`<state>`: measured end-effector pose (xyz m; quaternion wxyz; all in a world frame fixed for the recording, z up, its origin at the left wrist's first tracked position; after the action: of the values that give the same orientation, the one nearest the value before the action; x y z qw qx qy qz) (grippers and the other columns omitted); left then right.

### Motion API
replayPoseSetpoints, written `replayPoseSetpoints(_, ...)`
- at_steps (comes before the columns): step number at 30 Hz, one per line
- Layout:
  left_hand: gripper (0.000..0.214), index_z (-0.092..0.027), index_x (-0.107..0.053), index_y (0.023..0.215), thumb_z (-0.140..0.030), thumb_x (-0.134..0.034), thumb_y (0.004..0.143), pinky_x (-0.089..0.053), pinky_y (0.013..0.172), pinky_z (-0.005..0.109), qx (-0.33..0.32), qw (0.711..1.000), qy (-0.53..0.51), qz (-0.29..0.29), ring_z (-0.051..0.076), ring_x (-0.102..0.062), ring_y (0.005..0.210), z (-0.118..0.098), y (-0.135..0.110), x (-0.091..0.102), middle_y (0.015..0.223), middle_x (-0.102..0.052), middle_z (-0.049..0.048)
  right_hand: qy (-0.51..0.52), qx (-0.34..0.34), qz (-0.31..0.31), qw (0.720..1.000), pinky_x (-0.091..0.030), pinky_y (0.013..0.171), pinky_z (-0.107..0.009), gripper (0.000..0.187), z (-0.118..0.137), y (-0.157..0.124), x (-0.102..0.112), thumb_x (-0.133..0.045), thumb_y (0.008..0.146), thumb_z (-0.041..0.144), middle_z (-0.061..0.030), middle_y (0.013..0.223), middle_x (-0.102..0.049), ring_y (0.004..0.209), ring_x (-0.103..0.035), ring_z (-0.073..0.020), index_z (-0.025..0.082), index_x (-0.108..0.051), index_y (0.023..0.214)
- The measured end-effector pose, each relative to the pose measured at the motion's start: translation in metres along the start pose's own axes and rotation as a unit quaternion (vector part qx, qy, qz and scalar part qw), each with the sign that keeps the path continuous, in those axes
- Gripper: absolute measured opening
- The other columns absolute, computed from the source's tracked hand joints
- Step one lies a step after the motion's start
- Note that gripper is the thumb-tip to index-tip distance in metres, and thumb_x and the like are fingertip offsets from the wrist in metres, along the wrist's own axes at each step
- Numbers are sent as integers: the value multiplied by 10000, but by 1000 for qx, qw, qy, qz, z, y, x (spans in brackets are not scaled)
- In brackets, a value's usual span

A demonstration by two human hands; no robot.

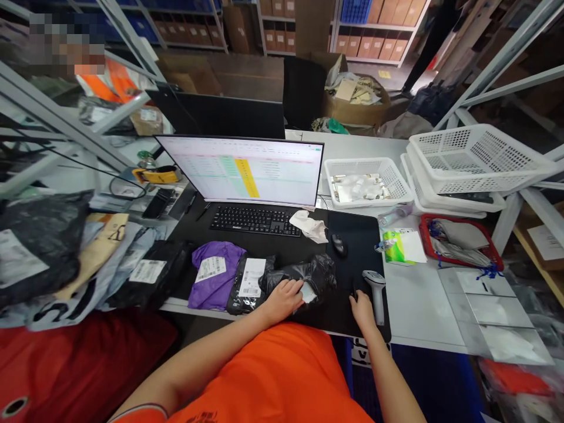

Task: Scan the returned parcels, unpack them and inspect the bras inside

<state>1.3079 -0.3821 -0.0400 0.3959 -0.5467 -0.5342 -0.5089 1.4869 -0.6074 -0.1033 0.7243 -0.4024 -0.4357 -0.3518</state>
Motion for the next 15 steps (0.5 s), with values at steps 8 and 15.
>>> replayPoseSetpoints(8,271,-161,-680,837,-294,-491,978,-500,731,338,103,991,-57,71,213,-583,892,-2,-15,6,961,-591,104,122,171,32,977,-525,892,-355,372,79,6,58,-434,962,383,-94,1155,-670,955,-666,-217,212,-601,1246)
replayPoseSetpoints(15,200,-149,-615,1074,-204,-530,901,-528,643,290,238,965,-49,101,190,-658,787,-4,-19,11,1014,-625,96,165,215,68,960,-539,881,-350,487,167,-22,8,-708,658,257,-97,1225,-560,1037,-616,-224,214,-613,1134)
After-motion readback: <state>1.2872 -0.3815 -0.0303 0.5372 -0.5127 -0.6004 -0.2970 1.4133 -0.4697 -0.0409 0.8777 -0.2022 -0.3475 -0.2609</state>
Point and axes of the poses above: each hand's wrist, its own y-axis towards the middle knuckle, its own x-axis out of the back of the hand, z = x × y, the point moved 4 cm from there along y, towards the middle knuckle
